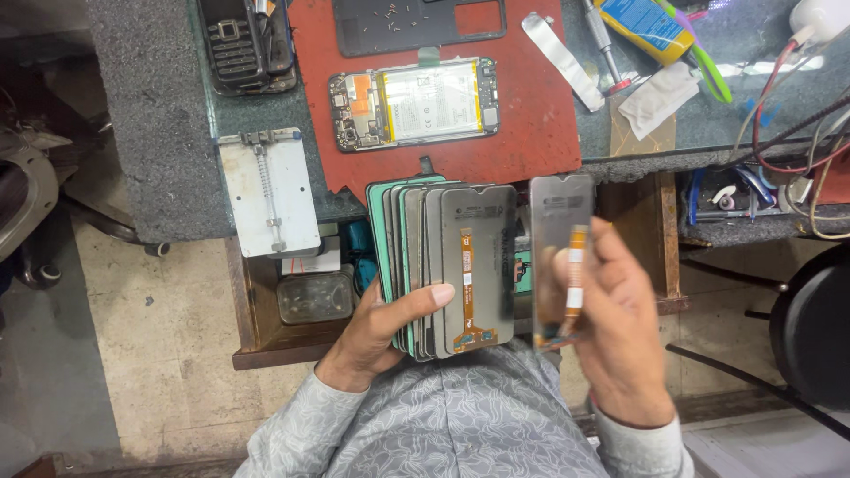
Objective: The person removes a cracked screen from a smartphone, searches through a drawer of replacement screens, and installs a new screen by connecting the ribbon cable and seating it into the phone chassis.
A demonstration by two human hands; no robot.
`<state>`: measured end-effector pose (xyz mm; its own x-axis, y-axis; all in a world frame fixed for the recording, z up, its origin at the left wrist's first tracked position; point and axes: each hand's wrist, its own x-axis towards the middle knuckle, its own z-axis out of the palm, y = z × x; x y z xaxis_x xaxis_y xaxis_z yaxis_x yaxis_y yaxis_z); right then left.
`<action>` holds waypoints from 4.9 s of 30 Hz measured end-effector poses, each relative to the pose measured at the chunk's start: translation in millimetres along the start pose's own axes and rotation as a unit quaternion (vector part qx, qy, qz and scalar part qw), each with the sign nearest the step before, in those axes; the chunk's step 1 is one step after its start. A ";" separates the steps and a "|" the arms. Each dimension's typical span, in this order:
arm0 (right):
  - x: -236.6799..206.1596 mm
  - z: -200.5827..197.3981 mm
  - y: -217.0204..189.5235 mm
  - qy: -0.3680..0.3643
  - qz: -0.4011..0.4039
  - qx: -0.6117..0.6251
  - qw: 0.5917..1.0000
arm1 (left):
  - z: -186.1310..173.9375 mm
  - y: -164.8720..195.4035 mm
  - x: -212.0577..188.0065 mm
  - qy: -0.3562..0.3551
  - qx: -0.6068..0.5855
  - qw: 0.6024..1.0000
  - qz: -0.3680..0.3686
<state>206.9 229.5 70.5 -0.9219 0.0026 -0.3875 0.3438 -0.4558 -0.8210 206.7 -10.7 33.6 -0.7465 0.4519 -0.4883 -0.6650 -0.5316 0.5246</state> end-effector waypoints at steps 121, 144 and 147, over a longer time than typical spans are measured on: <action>15.0 -11.8 1.7 0.003 0.106 0.168 0.980 | 9.8 98.5 -5.5 0.005 0.030 0.990 0.136; -15.2 1.0 6.7 -0.012 0.154 0.110 0.982 | 0.3 26.2 -19.3 0.013 0.140 0.988 0.060; -13.4 -7.1 18.2 -0.036 0.173 0.129 0.976 | 6.1 22.3 -18.9 0.004 0.168 0.983 0.072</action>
<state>226.8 227.4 57.7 -0.7726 -0.2496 -0.5838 0.5881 -0.6278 -0.5099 205.9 -26.8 58.7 -0.8344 0.3826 -0.3967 -0.5230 -0.3227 0.7889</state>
